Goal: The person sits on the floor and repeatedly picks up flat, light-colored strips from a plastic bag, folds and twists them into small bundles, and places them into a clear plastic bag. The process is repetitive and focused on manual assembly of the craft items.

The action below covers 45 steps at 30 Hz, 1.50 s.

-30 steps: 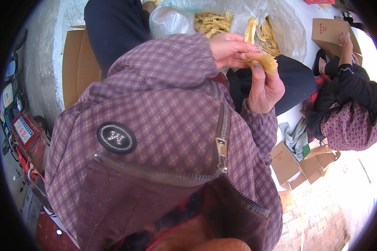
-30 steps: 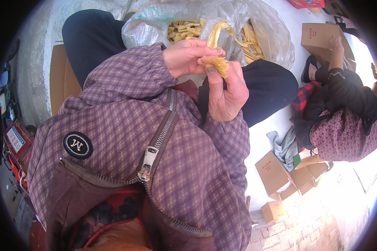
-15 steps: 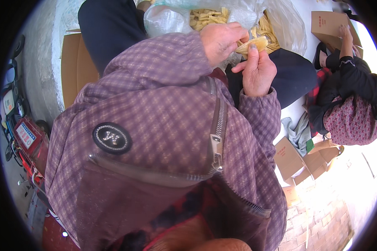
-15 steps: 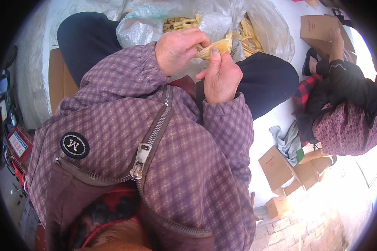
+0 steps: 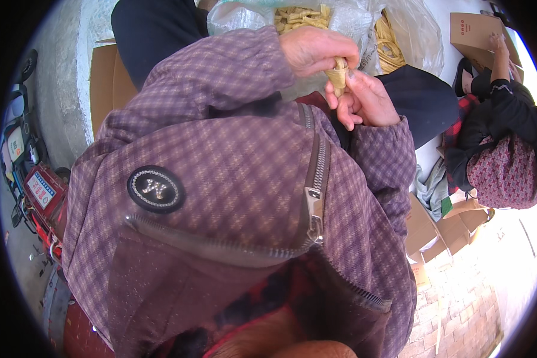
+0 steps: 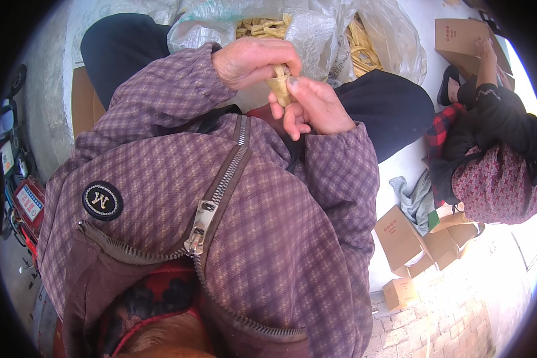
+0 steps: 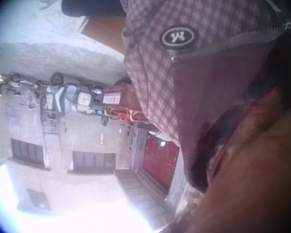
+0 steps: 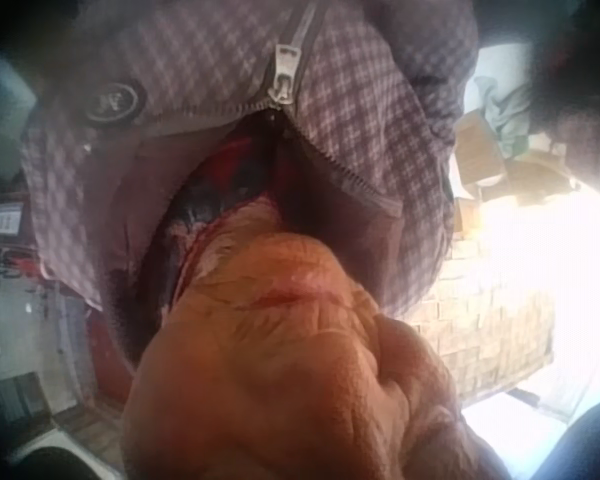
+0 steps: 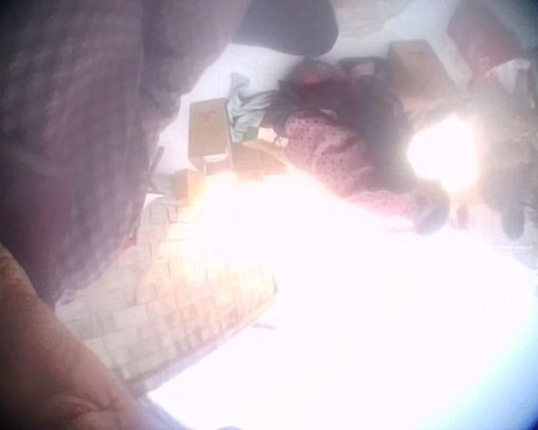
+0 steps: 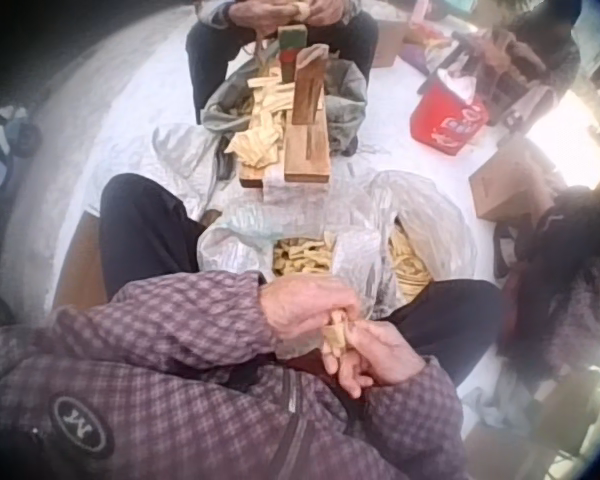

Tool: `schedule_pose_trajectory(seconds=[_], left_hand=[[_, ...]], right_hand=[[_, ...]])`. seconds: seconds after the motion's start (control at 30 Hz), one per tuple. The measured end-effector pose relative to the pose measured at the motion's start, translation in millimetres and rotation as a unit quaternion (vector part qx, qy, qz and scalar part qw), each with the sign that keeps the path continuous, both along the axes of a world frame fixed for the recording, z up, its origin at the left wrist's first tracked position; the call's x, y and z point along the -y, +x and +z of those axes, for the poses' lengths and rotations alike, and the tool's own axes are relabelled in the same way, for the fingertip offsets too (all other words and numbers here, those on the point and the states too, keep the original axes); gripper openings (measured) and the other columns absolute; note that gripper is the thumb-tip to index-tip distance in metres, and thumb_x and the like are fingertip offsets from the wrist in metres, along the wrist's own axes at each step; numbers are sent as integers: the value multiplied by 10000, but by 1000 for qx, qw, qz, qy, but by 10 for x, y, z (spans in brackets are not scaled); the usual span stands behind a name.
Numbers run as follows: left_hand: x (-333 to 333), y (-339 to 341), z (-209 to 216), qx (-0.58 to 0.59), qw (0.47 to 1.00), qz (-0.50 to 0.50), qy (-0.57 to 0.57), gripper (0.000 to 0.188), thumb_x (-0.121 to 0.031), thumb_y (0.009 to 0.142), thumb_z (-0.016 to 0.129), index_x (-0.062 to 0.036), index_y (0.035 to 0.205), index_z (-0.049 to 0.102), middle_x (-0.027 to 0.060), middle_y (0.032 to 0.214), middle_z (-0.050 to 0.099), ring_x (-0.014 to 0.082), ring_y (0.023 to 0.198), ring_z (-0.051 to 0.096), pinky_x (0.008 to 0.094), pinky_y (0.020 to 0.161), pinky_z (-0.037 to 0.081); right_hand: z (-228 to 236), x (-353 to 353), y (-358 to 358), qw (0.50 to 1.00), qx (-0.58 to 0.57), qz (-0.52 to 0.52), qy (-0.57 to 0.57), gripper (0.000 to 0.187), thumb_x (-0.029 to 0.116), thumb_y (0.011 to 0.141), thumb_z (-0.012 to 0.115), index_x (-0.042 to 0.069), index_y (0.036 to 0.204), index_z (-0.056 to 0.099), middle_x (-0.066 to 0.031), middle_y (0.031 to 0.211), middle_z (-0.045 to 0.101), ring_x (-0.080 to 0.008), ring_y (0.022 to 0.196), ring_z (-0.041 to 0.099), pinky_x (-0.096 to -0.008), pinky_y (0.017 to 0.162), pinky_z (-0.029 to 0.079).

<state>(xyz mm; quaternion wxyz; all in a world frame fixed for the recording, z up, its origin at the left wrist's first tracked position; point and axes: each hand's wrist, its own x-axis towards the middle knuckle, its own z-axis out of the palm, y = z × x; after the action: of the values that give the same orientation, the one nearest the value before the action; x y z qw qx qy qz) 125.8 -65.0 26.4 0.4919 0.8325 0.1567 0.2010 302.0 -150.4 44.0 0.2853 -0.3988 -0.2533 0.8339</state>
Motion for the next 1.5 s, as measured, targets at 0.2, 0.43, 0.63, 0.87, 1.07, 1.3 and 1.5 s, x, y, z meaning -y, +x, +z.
schedule_pose_trajectory(seconds=[0.2, 0.43, 0.63, 0.87, 1.07, 1.3, 1.5], left_hand=[[70, 46, -218, 37, 968, 181, 173, 254, 5, 674, 607, -69, 912, 556, 55, 815, 556, 228, 777, 557, 302, 677, 446], [154, 87, -270, 29, 932, 260, -250, 165, -15, 730, 594, -28, 894, 592, 28, 826, 612, 109, 744, 587, 232, 679, 480], [71, 47, -143, 6, 895, 206, -397, 159, -10, 747, 585, -8, 906, 604, 39, 885, 618, 98, 796, 586, 224, 711, 483], [62, 64, -266, 16, 968, 210, -136, 139, 13, 753, 571, -31, 883, 592, 1, 808, 580, 75, 743, 561, 232, 659, 476], [112, 48, -248, -72, 974, 211, 29, 205, -20, 717, 605, -30, 914, 548, 69, 788, 560, 151, 651, 579, 266, 589, 473], [81, 51, -155, -127, 982, 125, 66, 254, -141, 742, 633, -68, 946, 500, 88, 832, 524, 265, 786, 571, 333, 642, 460], [52, 110, -64, 40, 972, 125, -193, 253, -226, 885, 542, -36, 717, 531, 1, 546, 437, 104, 515, 467, 232, 484, 375]], right_hand=[[-29, 38, -398, 908, 250, -290, 171, 273, 138, 859, 580, -45, 1044, 494, -137, 837, 617, -133, 587, 609, -191, 488, 457], [-230, 49, -404, 905, 245, -301, 176, 214, 38, 828, 595, -67, 1007, 544, -116, 861, 625, -174, 699, 645, -220, 585, 511], [-256, 38, -333, 909, 226, -312, 157, 205, -1, 831, 545, -54, 1029, 552, -98, 895, 624, -194, 753, 648, -246, 653, 529], [-296, 35, -140, 965, 10, -262, 19, 232, 24, 844, 529, -22, 1070, 558, -111, 1099, 558, -190, 996, 557, -340, 846, 495], [-343, -9, -268, 944, 63, -321, 45, 260, 82, 871, 529, -23, 1109, 542, -104, 1097, 561, -172, 993, 552, -348, 870, 474], [-281, -35, -255, 933, 257, -187, 170, 285, 217, 916, 474, -22, 1056, 539, -64, 911, 606, -113, 795, 576, -247, 696, 485], [-54, -22, -206, 923, 274, -194, 188, 320, 111, 839, 592, -27, 1091, 452, -70, 775, 605, -66, 615, 531, -190, 536, 424]])
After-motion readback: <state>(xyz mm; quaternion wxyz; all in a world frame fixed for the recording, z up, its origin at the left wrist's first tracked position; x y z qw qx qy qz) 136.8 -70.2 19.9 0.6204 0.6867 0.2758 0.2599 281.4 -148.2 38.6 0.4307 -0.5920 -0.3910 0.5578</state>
